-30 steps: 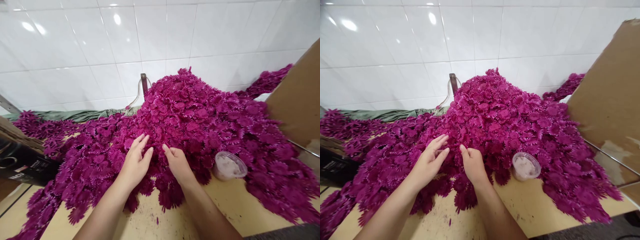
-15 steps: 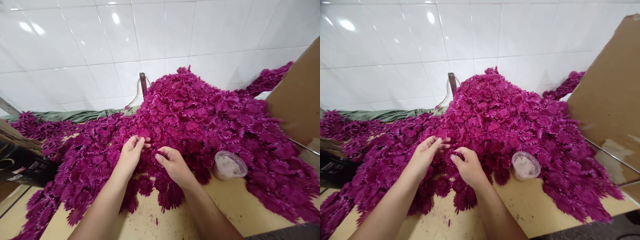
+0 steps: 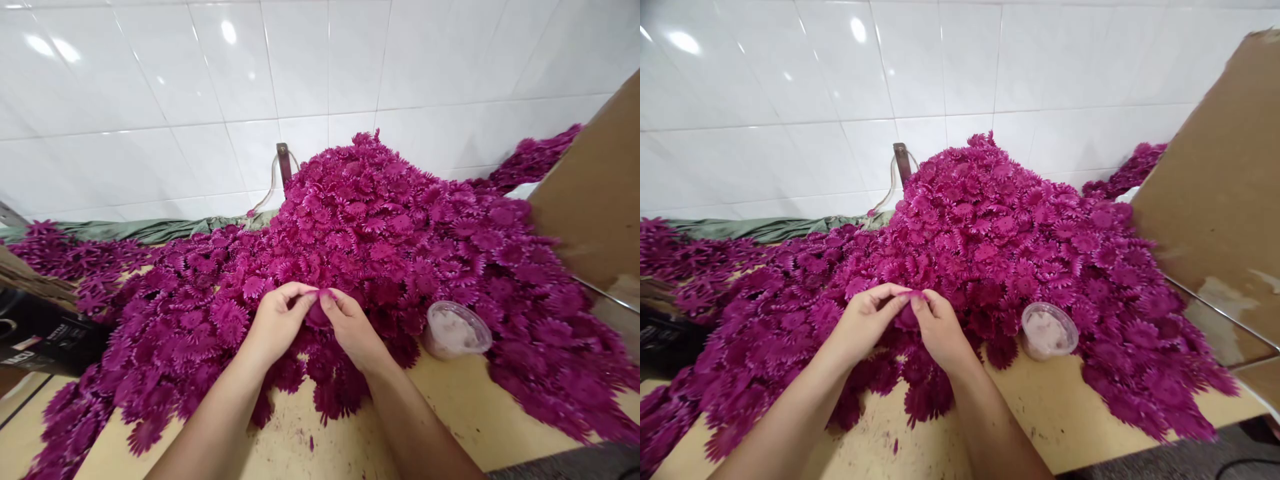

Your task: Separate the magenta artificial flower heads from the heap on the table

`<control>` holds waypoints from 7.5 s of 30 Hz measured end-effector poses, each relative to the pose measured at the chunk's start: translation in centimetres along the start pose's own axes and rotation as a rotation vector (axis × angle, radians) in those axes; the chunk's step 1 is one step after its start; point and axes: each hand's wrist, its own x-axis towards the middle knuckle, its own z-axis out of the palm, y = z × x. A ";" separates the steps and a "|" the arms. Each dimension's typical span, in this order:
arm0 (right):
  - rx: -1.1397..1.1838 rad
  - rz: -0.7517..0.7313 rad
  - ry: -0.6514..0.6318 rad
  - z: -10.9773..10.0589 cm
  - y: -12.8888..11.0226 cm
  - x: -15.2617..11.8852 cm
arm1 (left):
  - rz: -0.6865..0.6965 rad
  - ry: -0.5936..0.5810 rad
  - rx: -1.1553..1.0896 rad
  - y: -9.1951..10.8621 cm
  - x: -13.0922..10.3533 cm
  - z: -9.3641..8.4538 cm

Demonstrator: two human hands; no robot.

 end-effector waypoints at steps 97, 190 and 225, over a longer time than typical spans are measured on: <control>0.139 0.173 0.047 -0.1 -0.1 0.2 | 0.131 0.121 0.426 -1.2 1.9 -2.7; -0.420 -0.057 -0.179 0.9 -4.2 2.5 | -0.060 0.117 -0.156 -2.6 -0.5 -2.1; -0.149 0.000 0.052 0.6 -3.9 5.1 | -0.153 0.143 -0.290 -3.4 -0.1 -2.1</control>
